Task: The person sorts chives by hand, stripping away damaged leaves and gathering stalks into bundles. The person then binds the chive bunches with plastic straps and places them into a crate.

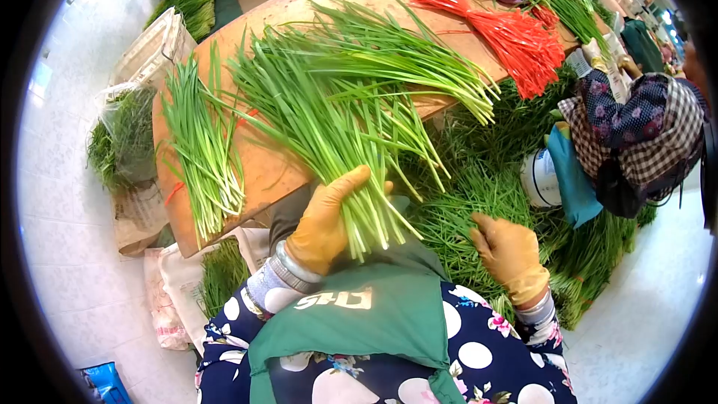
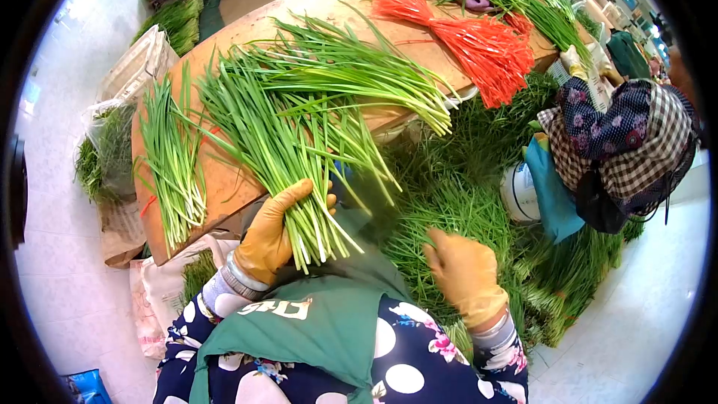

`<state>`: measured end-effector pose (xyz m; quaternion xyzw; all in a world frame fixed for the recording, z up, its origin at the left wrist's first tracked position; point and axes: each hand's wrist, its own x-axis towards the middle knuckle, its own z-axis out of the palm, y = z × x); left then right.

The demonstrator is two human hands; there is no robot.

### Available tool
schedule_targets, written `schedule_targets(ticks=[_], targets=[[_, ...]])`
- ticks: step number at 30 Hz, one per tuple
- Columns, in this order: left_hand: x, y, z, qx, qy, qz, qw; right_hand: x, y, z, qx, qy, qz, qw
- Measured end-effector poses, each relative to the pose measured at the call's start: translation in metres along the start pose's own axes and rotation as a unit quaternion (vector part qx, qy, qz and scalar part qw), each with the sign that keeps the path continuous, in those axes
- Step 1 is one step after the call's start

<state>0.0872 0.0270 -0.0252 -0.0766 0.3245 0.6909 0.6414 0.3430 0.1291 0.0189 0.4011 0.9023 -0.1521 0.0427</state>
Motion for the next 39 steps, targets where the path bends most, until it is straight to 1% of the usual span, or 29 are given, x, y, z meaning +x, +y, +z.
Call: schedule_targets(ticks=[1, 3, 5, 6, 9, 10, 11, 12, 13, 14, 15, 16, 17, 18, 19, 20, 22, 23, 24, 26, 28, 30, 31, 32, 34, 35, 36, 38, 39], targets=[[-0.002, 0.001, 0.007, 0.002, 0.008, 0.009, 1.0, 0.006, -0.018, -0.01, 0.117, 0.104, -0.067, 0.985], [0.003, -0.001, 0.005, 0.022, 0.001, 0.018, 1.0, 0.032, -0.044, -0.007, 0.203, 0.216, -0.192, 0.935], [0.002, 0.0, 0.006, 0.051, 0.011, 0.036, 0.998, 0.056, -0.066, 0.001, 0.104, 0.189, -0.156, 0.964], [0.002, 0.0, 0.006, 0.054, 0.012, 0.039, 0.998, 0.07, -0.074, 0.01, 0.079, 0.112, -0.093, 0.986], [0.003, 0.001, -0.002, 0.081, 0.003, 0.039, 0.996, 0.105, -0.077, 0.048, 0.138, 0.102, -0.093, 0.981], [0.001, 0.001, -0.003, 0.084, 0.003, 0.039, 0.996, 0.111, -0.08, 0.058, 0.423, 0.06, -0.071, 0.901], [0.001, 0.001, -0.003, 0.07, 0.011, 0.039, 0.997, 0.113, -0.08, 0.063, 0.669, 0.014, -0.044, 0.741], [0.001, 0.001, -0.003, 0.055, 0.018, 0.039, 0.998, 0.11, -0.079, 0.058, 0.671, 0.017, -0.043, 0.74], [0.002, 0.002, -0.002, 0.022, -0.016, 0.007, 1.0, 0.102, -0.075, 0.048, 0.664, -0.017, -0.057, 0.745], [0.0, 0.002, 0.001, 0.024, -0.017, 0.003, 1.0, 0.095, -0.07, 0.042, 0.657, -0.051, -0.071, 0.749], [-0.002, 0.002, 0.006, 0.03, -0.034, 0.009, 0.999, 0.09, -0.065, 0.041, 0.652, -0.099, -0.041, 0.75], [-0.002, 0.001, 0.01, 0.035, -0.052, 0.015, 0.998, 0.085, -0.065, 0.043, 0.652, -0.096, -0.038, 0.751], [0.006, -0.004, 0.005, 0.035, -0.036, 0.045, 0.998, 0.081, -0.066, 0.047, 0.62, -0.051, -0.077, 0.779], [0.007, -0.006, 0.006, 0.035, -0.038, 0.042, 0.998, 0.078, -0.067, 0.051, 0.583, -0.007, -0.115, 0.804], [0.009, -0.007, 0.006, 0.057, -0.028, 0.041, 0.997, 0.08, -0.068, 0.055, 0.518, 0.072, -0.149, 0.839], [0.01, -0.007, 0.006, 0.08, -0.018, 0.041, 0.996, 0.078, -0.068, 0.055, 0.518, 0.073, -0.147, 0.839], [0.008, -0.007, 0.011, 0.086, -0.011, 0.041, 0.995, 0.073, -0.07, 0.052, 0.45, 0.126, -0.126, 0.875], [0.007, -0.008, 0.014, 0.081, -0.001, 0.059, 0.995, 0.065, -0.07, 0.044, 0.526, 0.065, -0.065, 0.845], [0.006, -0.008, 0.017, 0.075, 0.009, 0.076, 0.994, 0.061, -0.065, 0.052, 0.526, 0.066, -0.064, 0.845], [0.008, -0.007, 0.017, 0.056, -0.011, 0.073, 0.996, 0.05, -0.042, 0.081, 0.446, 0.116, -0.055, 0.886], [0.009, -0.007, 0.015, 0.017, 0.008, 0.065, 0.998, 0.03, -0.014, 0.104, 0.266, 0.111, -0.002, 0.958], [0.007, -0.006, 0.016, 0.001, 0.018, 0.061, 0.998, 0.015, 0.032, 0.123, 0.073, -0.027, 0.061, 0.995], [0.006, -0.004, 0.013, -0.027, 0.004, 0.035, 0.999, 0.013, 0.066, 0.135, -0.04, -0.131, 0.129, 0.982], [0.005, -0.001, 0.012, -0.054, -0.01, 0.011, 0.998, 0.013, 0.087, 0.143, -0.153, -0.23, 0.193, 0.942], [0.006, 0.004, 0.006, -0.062, -0.021, 0.009, 0.998, 0.02, 0.069, 0.082, -0.11, -0.087, 0.159, 0.977], [0.009, 0.004, 0.0, -0.079, -0.054, -0.01, 0.995, 0.029, 0.051, 0.057, -0.046, 0.05, 0.071, 0.995], [0.011, 0.006, -0.003, -0.093, -0.089, -0.032, 0.991, 0.041, 0.029, 0.035, 0.021, 0.188, -0.015, 0.982], [0.008, 0.007, 0.008, -0.077, -0.118, -0.027, 0.99, 0.065, -0.013, 0.003, 0.078, 0.308, -0.138, 0.938], [0.008, 0.006, 0.008, -0.067, -0.115, -0.015, 0.991, 0.075, -0.031, -0.003, 0.043, 0.292, -0.136, 0.946]])
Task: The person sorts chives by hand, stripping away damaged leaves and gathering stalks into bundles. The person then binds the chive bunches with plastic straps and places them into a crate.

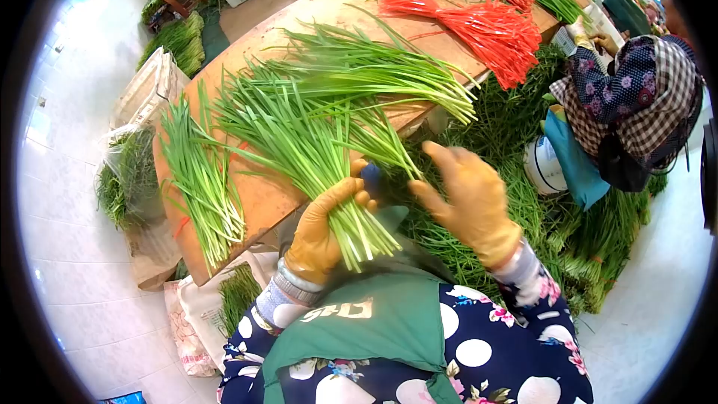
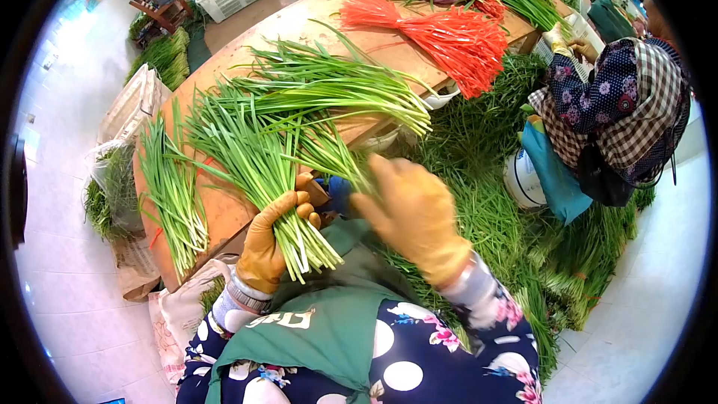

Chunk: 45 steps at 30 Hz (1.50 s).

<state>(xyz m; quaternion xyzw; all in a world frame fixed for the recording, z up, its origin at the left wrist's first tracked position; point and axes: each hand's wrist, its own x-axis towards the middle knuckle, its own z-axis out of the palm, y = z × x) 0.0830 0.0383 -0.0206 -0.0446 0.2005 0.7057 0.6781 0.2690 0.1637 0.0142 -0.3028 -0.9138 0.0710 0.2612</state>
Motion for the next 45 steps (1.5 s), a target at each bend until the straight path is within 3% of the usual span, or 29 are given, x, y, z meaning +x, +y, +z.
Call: schedule_targets(ticks=[3, 5, 6, 9, 10, 12, 16, 19, 22, 24, 26, 27, 29, 30, 31, 32, 35, 36, 39, 43, 45], targets=[[-0.011, 0.004, 0.008, 0.011, 0.007, 0.018, 1.0, 0.022, -0.01, 0.033, -0.087, -0.053, 0.007, 0.995], [-0.023, 0.01, 0.017, 0.02, -0.006, 0.053, 0.998, 0.028, -0.002, 0.044, -0.043, -0.02, -0.006, 0.999], [-0.026, 0.013, 0.017, 0.026, -0.007, 0.072, 0.997, 0.031, -0.001, 0.039, -0.002, 0.056, -0.025, 0.998], [-0.024, 0.011, 0.008, 0.05, 0.072, 0.065, 0.994, 0.027, -0.009, 0.029, 0.025, 0.03, 0.009, 0.999], [-0.019, 0.006, 0.007, 0.127, 0.081, 0.092, 0.984, 0.023, -0.015, 0.029, 0.066, 0.026, -0.015, 0.997], [-0.011, -0.003, 0.01, 0.133, 0.075, 0.092, 0.984, 0.01, -0.033, 0.03, 0.155, -0.014, -0.06, 0.986], [-0.006, -0.005, -0.006, 0.153, 0.045, 0.076, 0.984, -0.008, -0.048, 0.04, 0.16, -0.069, -0.064, 0.983], [-0.005, -0.006, -0.001, 0.166, 0.054, 0.073, 0.982, -0.019, -0.043, 0.039, 0.166, -0.055, -0.048, 0.983], [-0.001, -0.003, -0.003, 0.139, 0.072, 0.087, 0.984, -0.042, -0.023, 0.03, 0.216, -0.017, 0.034, 0.976], [-0.003, -0.002, 0.0, 0.102, 0.104, 0.075, 0.986, -0.059, -0.001, 0.022, 0.168, -0.056, 0.072, 0.982], [-0.006, 0.0, 0.003, 0.068, 0.102, 0.063, 0.991, -0.08, 0.034, 0.02, 0.021, -0.127, 0.114, 0.985], [-0.007, 0.001, 0.001, 0.066, 0.102, 0.062, 0.991, -0.083, 0.055, 0.018, -0.088, -0.306, 0.211, 0.924], [-0.007, 0.005, -0.004, 0.024, 0.078, 0.031, 0.996, -0.085, 0.08, 0.015, -0.231, -0.432, 0.236, 0.839], [-0.006, 0.007, -0.012, 0.01, 0.044, 0.017, 0.999, -0.075, 0.074, 0.016, -0.231, -0.432, 0.235, 0.84], [-0.006, 0.007, -0.012, 0.011, 0.046, 0.017, 0.999, -0.06, 0.059, 0.017, -0.065, -0.253, 0.201, 0.944], [-0.007, 0.007, -0.011, 0.002, 0.027, 0.016, 1.0, -0.047, 0.042, 0.018, 0.107, -0.055, 0.156, 0.98], [-0.011, 0.01, 0.001, -0.002, 0.015, 0.037, 0.999, -0.023, 0.019, 0.035, 0.29, -0.228, 0.191, 0.91], [-0.016, 0.013, 0.006, -0.003, 0.027, 0.041, 0.999, -0.022, 0.017, 0.033, 0.293, -0.226, 0.189, 0.91], [-0.028, 0.022, 0.007, -0.007, 0.019, 0.057, 0.998, -0.013, -0.001, 0.001, 0.445, -0.183, 0.3, 0.823], [-0.026, 0.015, -0.003, 0.109, 0.034, 0.061, 0.992, -0.016, -0.013, -0.024, 0.437, -0.102, 0.198, 0.872], [-0.022, 0.007, 0.002, 0.115, 0.038, 0.058, 0.991, -0.014, -0.022, -0.014, 0.233, 0.027, -0.074, 0.969]])
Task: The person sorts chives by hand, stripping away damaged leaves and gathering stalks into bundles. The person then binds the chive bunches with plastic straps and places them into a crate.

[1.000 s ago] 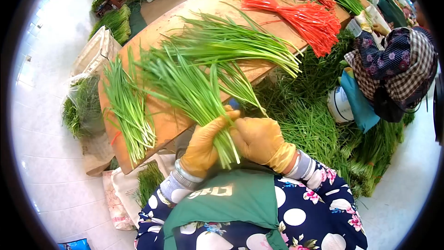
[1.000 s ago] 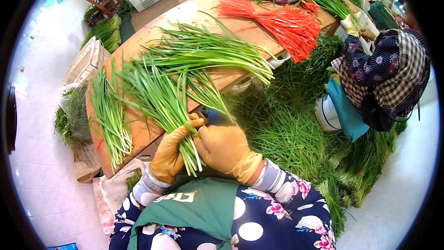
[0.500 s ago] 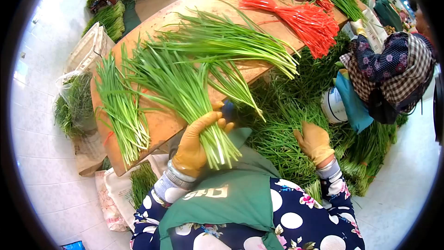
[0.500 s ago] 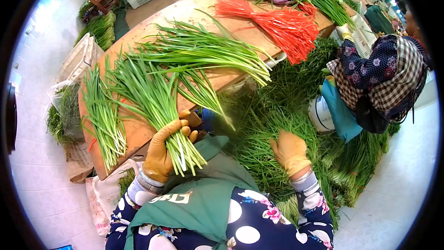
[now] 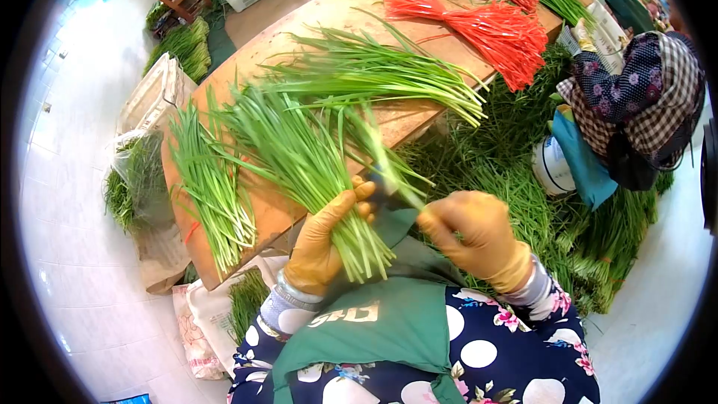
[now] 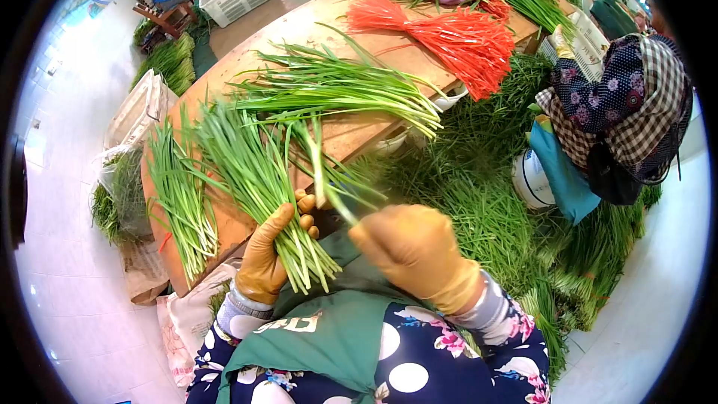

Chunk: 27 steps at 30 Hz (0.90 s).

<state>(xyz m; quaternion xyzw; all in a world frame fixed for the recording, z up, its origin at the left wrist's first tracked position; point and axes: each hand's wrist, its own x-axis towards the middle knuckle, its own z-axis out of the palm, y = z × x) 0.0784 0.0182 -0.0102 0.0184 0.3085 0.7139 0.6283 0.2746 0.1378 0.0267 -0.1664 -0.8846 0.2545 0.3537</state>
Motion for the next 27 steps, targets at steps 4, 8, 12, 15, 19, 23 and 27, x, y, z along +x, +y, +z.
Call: schedule_targets(ticks=[4, 8, 12, 15, 19, 23, 27], targets=[[0.006, -0.006, 0.006, 0.101, 0.039, 0.023, 0.994, -0.014, -0.001, 0.029, -0.042, -0.106, -0.036, 0.993], [0.006, -0.007, 0.008, 0.111, 0.096, 0.009, 0.989, -0.022, 0.003, 0.048, 0.115, -0.114, 0.081, 0.983], [0.004, -0.016, 0.011, 0.131, 0.107, -0.005, 0.986, -0.013, 0.002, 0.065, 0.348, -0.15, 0.296, 0.877], [0.006, -0.018, 0.003, 0.098, 0.086, -0.003, 0.991, -0.018, 0.01, 0.071, 0.285, -0.101, 0.257, 0.918], [0.007, -0.021, -0.003, 0.13, 0.121, 0.014, 0.984, -0.037, 0.009, 0.039, 0.295, -0.124, 0.377, 0.869], [0.017, -0.022, -0.01, 0.065, 0.086, 0.012, 0.994, -0.07, 0.019, 0.017, 0.329, -0.071, 0.458, 0.823], [0.007, -0.014, 0.005, 0.032, 0.128, -0.019, 0.991, -0.118, 0.075, -0.006, -0.122, -0.178, 0.398, 0.892]])
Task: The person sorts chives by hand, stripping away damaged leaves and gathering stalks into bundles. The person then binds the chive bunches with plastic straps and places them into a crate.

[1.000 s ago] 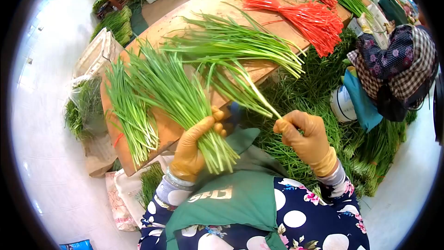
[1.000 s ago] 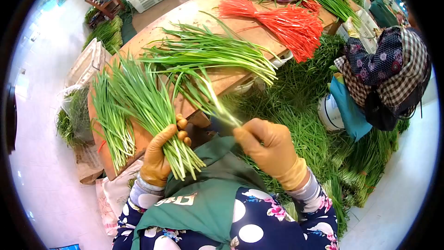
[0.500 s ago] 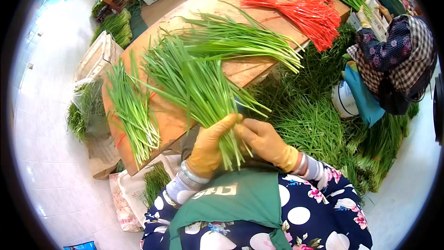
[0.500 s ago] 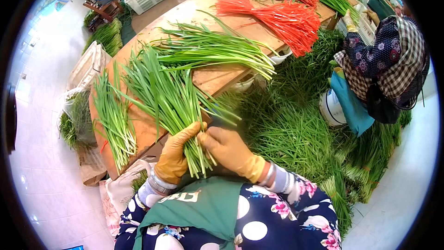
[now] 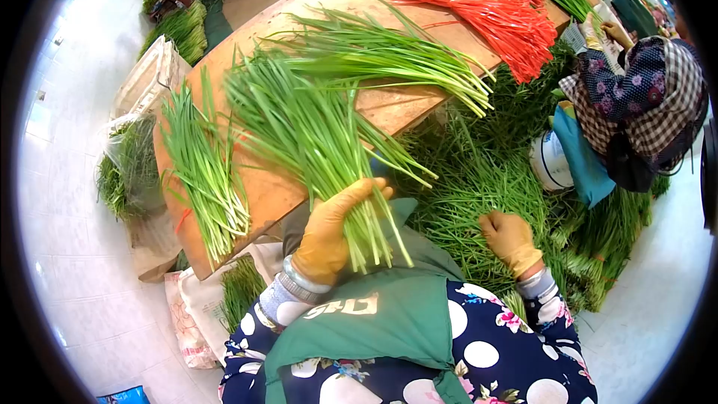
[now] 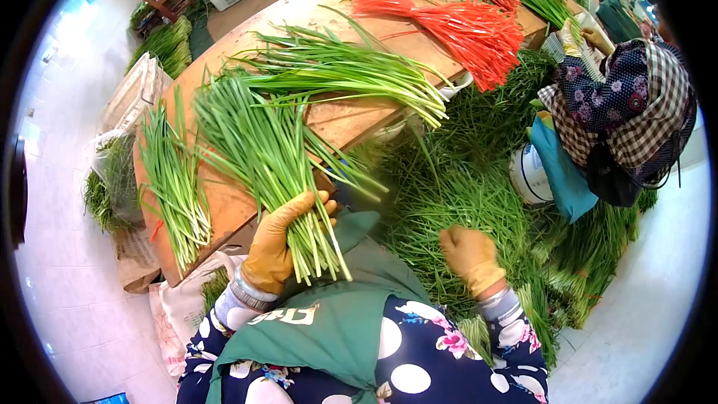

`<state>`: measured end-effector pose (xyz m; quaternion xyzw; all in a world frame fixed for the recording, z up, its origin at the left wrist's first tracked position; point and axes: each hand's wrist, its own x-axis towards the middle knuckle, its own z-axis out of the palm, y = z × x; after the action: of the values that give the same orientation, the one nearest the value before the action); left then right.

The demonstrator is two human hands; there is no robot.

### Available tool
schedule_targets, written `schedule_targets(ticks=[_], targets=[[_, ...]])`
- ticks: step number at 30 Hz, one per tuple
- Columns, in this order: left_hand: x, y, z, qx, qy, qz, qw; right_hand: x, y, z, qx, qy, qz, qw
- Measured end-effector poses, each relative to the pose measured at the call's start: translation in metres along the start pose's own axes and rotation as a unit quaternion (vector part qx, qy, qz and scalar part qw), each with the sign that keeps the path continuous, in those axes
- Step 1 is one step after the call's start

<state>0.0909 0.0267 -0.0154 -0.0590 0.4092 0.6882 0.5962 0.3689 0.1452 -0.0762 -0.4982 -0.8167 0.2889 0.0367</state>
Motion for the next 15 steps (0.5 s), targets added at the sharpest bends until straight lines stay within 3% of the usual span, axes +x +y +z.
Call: schedule_targets(ticks=[1, 2, 3, 5, 9, 11, 13, 15], targets=[[0.002, 0.0, -0.003, 0.027, -0.013, -0.004, 1.0, 0.004, -0.001, -0.007, -0.2, 0.002, -0.007, 0.98], [0.004, 0.0, -0.006, 0.053, -0.025, -0.008, 0.998, 0.006, -0.013, -0.015, -0.155, 0.021, -0.005, 0.988], [0.004, -0.001, -0.008, 0.052, -0.019, -0.008, 0.998, 0.006, -0.043, -0.029, -0.012, -0.007, -0.033, 0.999], [0.006, 0.0, -0.008, 0.043, -0.032, -0.006, 0.999, 0.008, -0.092, -0.038, 0.23, -0.039, -0.137, 0.963], [0.005, 0.002, -0.007, 0.049, -0.061, -0.001, 0.997, 0.018, -0.131, -0.017, 0.157, -0.161, -0.258, 0.94], [0.002, 0.005, -0.013, 0.071, -0.067, 0.009, 0.995, 0.022, -0.129, -0.006, 0.168, -0.168, -0.28, 0.93], [-0.002, 0.006, -0.018, 0.09, -0.072, 0.011, 0.993, 0.022, -0.126, -0.002, 0.412, -0.265, -0.064, 0.87], [0.001, 0.004, -0.023, 0.114, -0.076, -0.001, 0.991, 0.028, -0.129, -0.004, 0.433, -0.271, -0.037, 0.859]])
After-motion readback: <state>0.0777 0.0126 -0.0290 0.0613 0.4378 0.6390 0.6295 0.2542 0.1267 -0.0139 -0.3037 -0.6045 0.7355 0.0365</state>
